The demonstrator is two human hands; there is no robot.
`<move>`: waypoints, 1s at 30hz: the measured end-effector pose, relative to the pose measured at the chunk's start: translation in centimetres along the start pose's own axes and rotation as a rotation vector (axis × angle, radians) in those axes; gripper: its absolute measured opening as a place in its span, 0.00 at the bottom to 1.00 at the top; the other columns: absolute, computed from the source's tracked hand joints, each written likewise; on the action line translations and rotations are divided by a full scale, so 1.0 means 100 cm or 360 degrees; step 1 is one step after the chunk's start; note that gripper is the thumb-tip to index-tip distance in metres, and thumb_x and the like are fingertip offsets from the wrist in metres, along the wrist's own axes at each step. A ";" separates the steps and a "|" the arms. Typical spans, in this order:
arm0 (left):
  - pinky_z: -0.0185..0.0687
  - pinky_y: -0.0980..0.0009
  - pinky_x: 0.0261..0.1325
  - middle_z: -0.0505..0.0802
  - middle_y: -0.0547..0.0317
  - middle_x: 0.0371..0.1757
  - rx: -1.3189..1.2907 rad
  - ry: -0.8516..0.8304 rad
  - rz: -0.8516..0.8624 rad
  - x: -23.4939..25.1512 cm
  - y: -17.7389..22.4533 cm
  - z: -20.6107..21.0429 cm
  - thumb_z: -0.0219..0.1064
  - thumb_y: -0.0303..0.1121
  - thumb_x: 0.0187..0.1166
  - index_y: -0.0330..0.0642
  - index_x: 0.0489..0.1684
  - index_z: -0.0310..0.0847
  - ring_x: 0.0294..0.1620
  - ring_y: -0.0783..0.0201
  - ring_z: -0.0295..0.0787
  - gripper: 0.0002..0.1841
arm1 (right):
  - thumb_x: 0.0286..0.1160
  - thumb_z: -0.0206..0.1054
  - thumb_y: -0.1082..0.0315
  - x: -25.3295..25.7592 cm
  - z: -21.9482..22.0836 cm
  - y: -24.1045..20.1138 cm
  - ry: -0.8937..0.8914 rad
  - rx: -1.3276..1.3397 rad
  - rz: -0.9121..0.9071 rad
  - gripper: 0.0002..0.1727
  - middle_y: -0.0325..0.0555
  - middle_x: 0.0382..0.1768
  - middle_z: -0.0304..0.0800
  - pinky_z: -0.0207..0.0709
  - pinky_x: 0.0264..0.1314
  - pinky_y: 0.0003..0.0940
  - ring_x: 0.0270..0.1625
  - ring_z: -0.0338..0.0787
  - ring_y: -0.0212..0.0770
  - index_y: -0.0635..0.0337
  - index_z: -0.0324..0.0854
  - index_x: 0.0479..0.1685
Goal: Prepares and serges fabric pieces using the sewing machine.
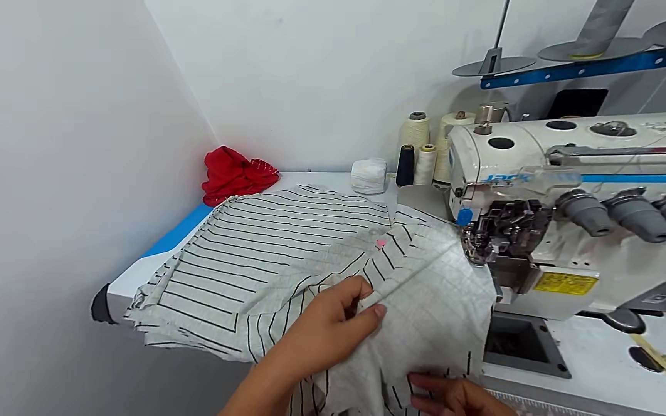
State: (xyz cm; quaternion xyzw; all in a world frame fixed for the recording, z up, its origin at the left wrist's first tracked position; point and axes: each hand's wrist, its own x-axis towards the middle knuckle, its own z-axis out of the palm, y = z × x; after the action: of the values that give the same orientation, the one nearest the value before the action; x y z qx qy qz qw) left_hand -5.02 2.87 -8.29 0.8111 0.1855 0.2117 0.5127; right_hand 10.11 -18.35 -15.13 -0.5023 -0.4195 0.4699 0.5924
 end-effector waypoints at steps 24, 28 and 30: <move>0.80 0.68 0.77 0.93 0.72 0.62 0.0101 0.0388 0.1030 -0.079 -0.066 -0.017 0.65 0.37 0.86 0.58 0.53 0.92 0.72 0.69 0.85 0.09 | 0.75 0.63 0.81 0.013 0.024 0.014 0.0521 -0.0544 -0.0927 0.15 0.34 0.53 0.95 0.87 0.58 0.21 0.53 0.92 0.21 0.61 0.88 0.56; 0.63 0.56 0.89 0.95 0.61 0.53 0.0083 -0.0039 0.1231 -0.053 -0.031 -0.022 0.52 0.41 0.94 0.48 0.46 0.83 0.71 0.63 0.87 0.14 | 0.86 0.59 0.74 0.012 0.032 0.010 0.0403 -0.0292 -0.0577 0.11 0.36 0.41 0.97 0.90 0.50 0.26 0.43 0.95 0.26 0.65 0.88 0.52; 0.79 0.62 0.75 0.89 0.56 0.39 0.0592 -0.0073 0.1464 -0.033 -0.020 -0.010 0.46 0.44 0.94 0.44 0.42 0.76 0.52 0.63 0.90 0.17 | 0.88 0.57 0.70 0.010 0.033 0.005 0.0359 -0.0263 -0.0496 0.13 0.33 0.38 0.97 0.87 0.43 0.22 0.37 0.93 0.23 0.62 0.90 0.48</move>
State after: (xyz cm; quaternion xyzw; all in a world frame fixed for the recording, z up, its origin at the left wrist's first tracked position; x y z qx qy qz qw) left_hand -8.47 2.70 -10.25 0.8911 -0.1683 0.3614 0.2167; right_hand 7.08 -16.64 -15.15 -0.5276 -0.4603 0.2774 0.6579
